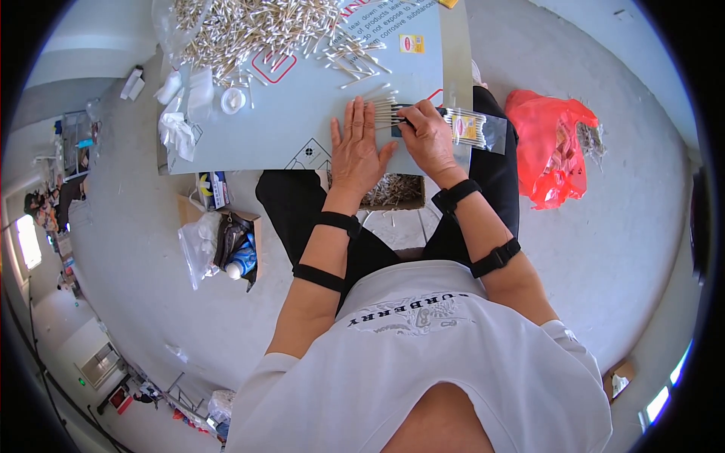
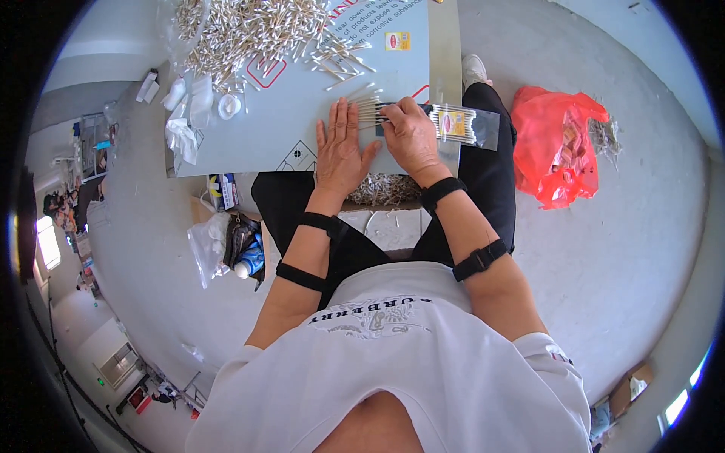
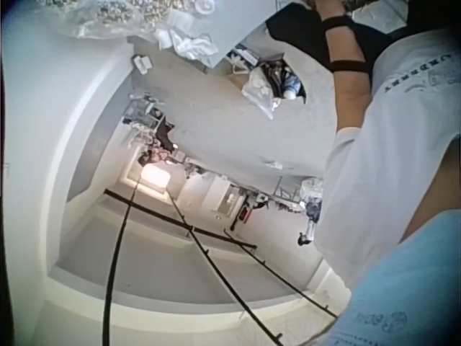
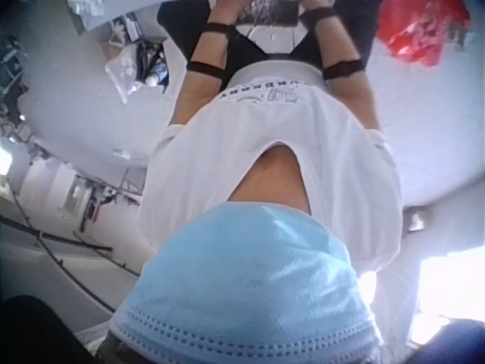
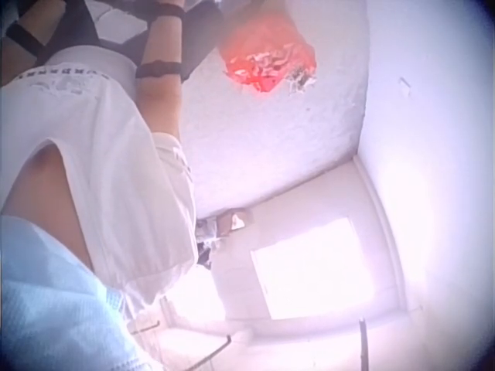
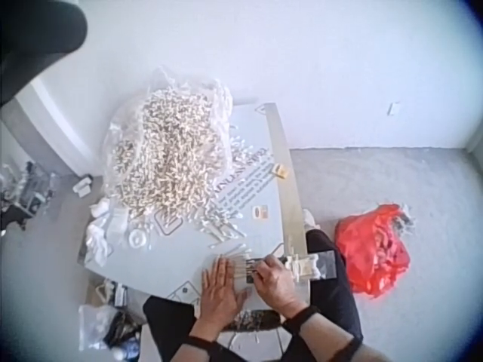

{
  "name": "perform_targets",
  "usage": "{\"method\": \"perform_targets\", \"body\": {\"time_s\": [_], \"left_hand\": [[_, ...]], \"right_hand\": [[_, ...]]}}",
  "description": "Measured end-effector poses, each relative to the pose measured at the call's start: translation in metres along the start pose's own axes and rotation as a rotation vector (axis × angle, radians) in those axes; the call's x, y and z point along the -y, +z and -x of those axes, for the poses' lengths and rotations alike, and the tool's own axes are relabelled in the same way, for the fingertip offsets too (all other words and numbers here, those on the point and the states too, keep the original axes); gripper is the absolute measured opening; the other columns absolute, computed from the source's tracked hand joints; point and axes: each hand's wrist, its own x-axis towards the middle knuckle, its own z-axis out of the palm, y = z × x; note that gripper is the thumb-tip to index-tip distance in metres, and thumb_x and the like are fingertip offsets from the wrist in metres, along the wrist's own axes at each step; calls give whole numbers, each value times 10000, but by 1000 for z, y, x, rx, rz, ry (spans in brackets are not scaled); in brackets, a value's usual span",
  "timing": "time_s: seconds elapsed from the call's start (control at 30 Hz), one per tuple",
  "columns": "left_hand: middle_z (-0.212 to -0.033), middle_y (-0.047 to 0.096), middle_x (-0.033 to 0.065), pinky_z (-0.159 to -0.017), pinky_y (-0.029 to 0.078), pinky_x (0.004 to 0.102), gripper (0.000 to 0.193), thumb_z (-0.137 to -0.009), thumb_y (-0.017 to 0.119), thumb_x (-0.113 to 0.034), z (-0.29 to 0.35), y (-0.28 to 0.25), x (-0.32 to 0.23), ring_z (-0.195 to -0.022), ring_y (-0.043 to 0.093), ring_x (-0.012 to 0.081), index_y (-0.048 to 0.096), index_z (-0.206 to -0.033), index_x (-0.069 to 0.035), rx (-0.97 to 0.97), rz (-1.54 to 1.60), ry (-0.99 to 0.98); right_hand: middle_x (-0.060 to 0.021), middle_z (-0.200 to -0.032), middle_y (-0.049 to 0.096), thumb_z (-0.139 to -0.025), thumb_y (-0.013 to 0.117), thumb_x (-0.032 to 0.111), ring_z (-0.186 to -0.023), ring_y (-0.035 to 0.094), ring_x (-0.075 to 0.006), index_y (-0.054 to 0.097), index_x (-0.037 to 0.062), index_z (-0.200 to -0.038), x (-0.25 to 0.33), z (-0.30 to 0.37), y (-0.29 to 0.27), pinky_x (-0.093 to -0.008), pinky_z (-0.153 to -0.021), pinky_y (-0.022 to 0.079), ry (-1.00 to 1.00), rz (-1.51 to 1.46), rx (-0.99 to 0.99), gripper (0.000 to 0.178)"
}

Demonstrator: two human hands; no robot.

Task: Packing cotton swabs into plastic sleeves by hand.

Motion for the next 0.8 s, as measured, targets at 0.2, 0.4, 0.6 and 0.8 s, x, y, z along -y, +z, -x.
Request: {"method": "perform_targets", "body": {"time_s": [0.2,0.4,0.6,0.8], "left_hand": [[-1590,151,134,-1173,89,514,835,-899,558,-471,0,0,0,-1472,136,287,188,-1516,-46,-5,6,2],[-1588,154,140,-1171,94,511,831,-897,563,-461,0,0,-1,-1471,136,287,198,-1511,-37,-17,4,10],[-1586,159,140,-1171,95,507,832,-889,579,-447,0,1,-1,-1470,142,286,208,-1506,-30,-21,2,4],[-1585,160,142,-1171,96,508,833,-885,586,-440,-1,1,-1,-1470,141,285,209,-1506,-31,-20,2,4]], "right_hand": [[-100,-872,579,-737,680,65,-829,622,-309,675,79,-935,-2,1,1,-403,-713,516,0,-3,-5,199],[-90,-909,596,-750,690,65,-823,632,-292,680,73,-987,-3,2,1,-382,-709,516,-19,29,14,238],[-98,-874,584,-723,685,69,-844,620,-306,682,85,-960,1,1,1,-399,-730,516,7,-11,-9,237],[-92,-871,584,-718,689,79,-840,620,-302,681,88,-936,1,0,1,-394,-728,515,3,18,-1,218]]}}
